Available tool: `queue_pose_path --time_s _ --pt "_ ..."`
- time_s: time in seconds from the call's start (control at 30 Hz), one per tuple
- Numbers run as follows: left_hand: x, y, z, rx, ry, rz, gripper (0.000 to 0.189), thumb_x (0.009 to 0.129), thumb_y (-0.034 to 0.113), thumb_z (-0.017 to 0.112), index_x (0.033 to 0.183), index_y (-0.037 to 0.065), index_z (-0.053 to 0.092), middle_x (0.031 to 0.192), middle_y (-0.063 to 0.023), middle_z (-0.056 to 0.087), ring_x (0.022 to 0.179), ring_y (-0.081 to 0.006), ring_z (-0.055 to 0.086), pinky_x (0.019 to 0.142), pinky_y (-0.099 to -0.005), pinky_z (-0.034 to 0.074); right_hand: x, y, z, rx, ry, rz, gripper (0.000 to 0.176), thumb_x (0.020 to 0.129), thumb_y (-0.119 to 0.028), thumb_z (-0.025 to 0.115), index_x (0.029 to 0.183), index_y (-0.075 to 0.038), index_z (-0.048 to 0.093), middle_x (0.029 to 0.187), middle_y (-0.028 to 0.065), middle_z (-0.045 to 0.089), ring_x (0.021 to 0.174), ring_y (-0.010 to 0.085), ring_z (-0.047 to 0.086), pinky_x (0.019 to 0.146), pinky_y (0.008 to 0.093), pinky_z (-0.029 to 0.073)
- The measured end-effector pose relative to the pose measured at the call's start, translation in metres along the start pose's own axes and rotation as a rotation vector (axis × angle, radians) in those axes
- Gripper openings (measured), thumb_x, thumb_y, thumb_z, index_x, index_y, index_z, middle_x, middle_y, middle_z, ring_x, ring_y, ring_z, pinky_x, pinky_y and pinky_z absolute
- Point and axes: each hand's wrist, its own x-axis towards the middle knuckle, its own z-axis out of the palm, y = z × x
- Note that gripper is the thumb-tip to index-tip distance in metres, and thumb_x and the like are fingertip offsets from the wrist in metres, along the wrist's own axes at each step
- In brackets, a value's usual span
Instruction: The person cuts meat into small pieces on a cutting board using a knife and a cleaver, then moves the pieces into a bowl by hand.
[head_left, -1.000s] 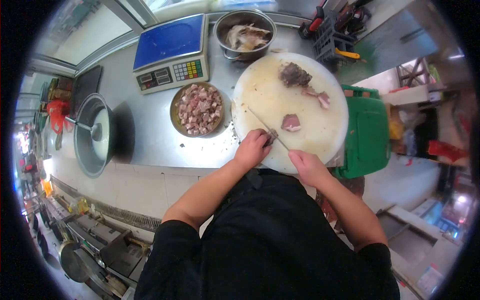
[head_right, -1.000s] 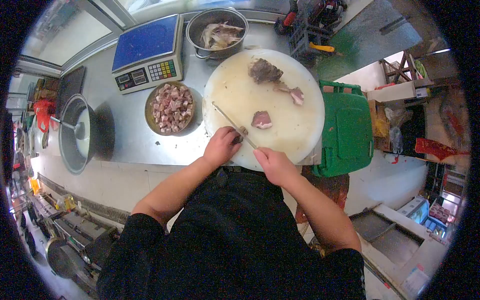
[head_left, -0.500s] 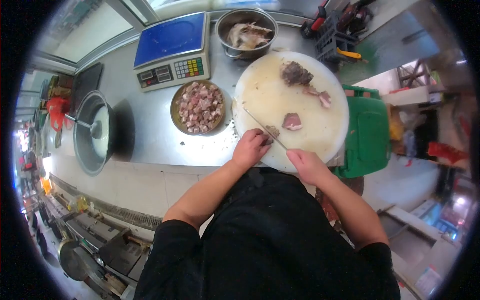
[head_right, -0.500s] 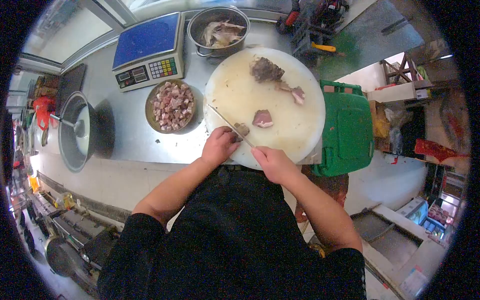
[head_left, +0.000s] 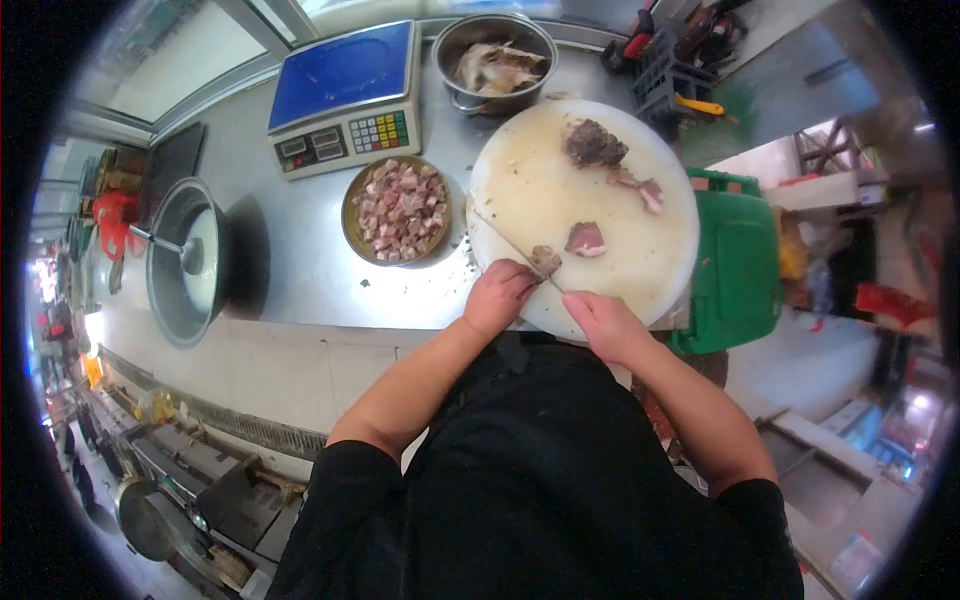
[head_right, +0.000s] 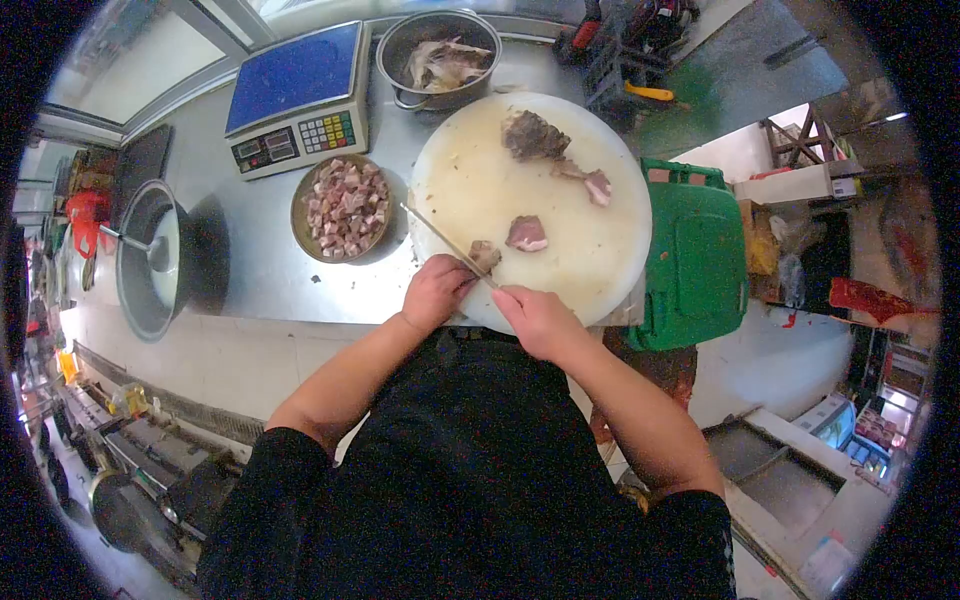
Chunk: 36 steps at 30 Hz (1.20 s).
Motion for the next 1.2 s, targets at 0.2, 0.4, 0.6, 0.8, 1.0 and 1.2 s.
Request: queue_pose_path --time_s 0.2,0.4,0.6,0.8,1.0,1.2 --pt "-0.004 -0.003 0.003 0.024 0.021 0.011 0.009 0.075 0.008 0.073 0.084 0.006 0.070 0.094 -0.0077 0.066 0.094 -0.0277 0.062 0.082 -0.0383 0.054 -0.010 0.007 -0.006 -0.005 -0.101 0.089 0.049 0.103 -0.041 0.044 0.109 0.001 0.067 0.099 0.0285 0.067 0.096 0.0455 0.064 0.084 0.0458 0.051" --pt "-0.009 -0.002 0.004 0.011 0.004 -0.048 0.014 0.073 0.007 0.075 0.086 0.004 0.069 0.094 -0.0103 0.065 0.092 -0.0296 0.063 0.079 -0.0395 0.055 0.024 -0.011 0.018 -0.064 -0.102 0.045 0.047 0.103 -0.041 0.044 0.116 -0.001 0.067 0.103 0.0276 0.068 0.098 0.0449 0.065 0.086 0.0454 0.051" --pt "-0.007 0.009 0.001 -0.024 0.016 -0.220 0.032 0.075 0.008 0.075 0.105 0.004 0.064 0.109 -0.0143 0.061 0.095 -0.0330 0.062 0.082 -0.0416 0.055 -0.025 0.013 -0.002 0.099 0.088 0.132 0.045 0.102 -0.041 0.048 0.119 -0.003 0.066 0.110 0.0253 0.067 0.105 0.0396 0.066 0.092 0.0421 0.050" --pt "0.016 0.024 0.012 -0.032 -0.016 -0.268 0.064 0.078 0.017 0.074 0.134 0.001 0.047 0.136 -0.0250 0.046 0.125 -0.0426 0.047 0.107 -0.0452 0.042 -0.057 0.096 -0.037 0.642 -0.090 0.502 0.051 0.102 -0.058 0.040 0.091 -0.010 0.054 0.048 0.0003 0.039 0.035 0.0138 0.033 0.036 0.0325 0.030" --pt "0.044 0.034 0.054 -0.035 -0.087 -0.582 0.065 0.091 0.028 0.063 0.142 -0.006 0.040 0.152 -0.0309 0.034 0.144 -0.0456 0.028 0.121 -0.0496 0.021 -0.039 0.123 -0.003 1.114 -0.461 0.608 0.059 0.100 -0.070 0.026 0.096 -0.019 0.054 0.048 -0.0045 0.030 0.038 0.0117 0.029 0.040 0.0305 0.030" --pt "0.044 0.023 0.050 -0.019 0.293 -0.491 0.051 0.095 0.016 0.054 0.140 -0.007 0.044 0.149 -0.0296 0.039 0.141 -0.0454 0.033 0.118 -0.0494 0.024 -0.004 0.078 0.006 1.014 -0.490 0.521 0.059 0.101 -0.068 0.025 0.093 -0.016 0.052 0.049 -0.0029 0.033 0.036 0.0109 0.031 0.037 0.0294 0.032"
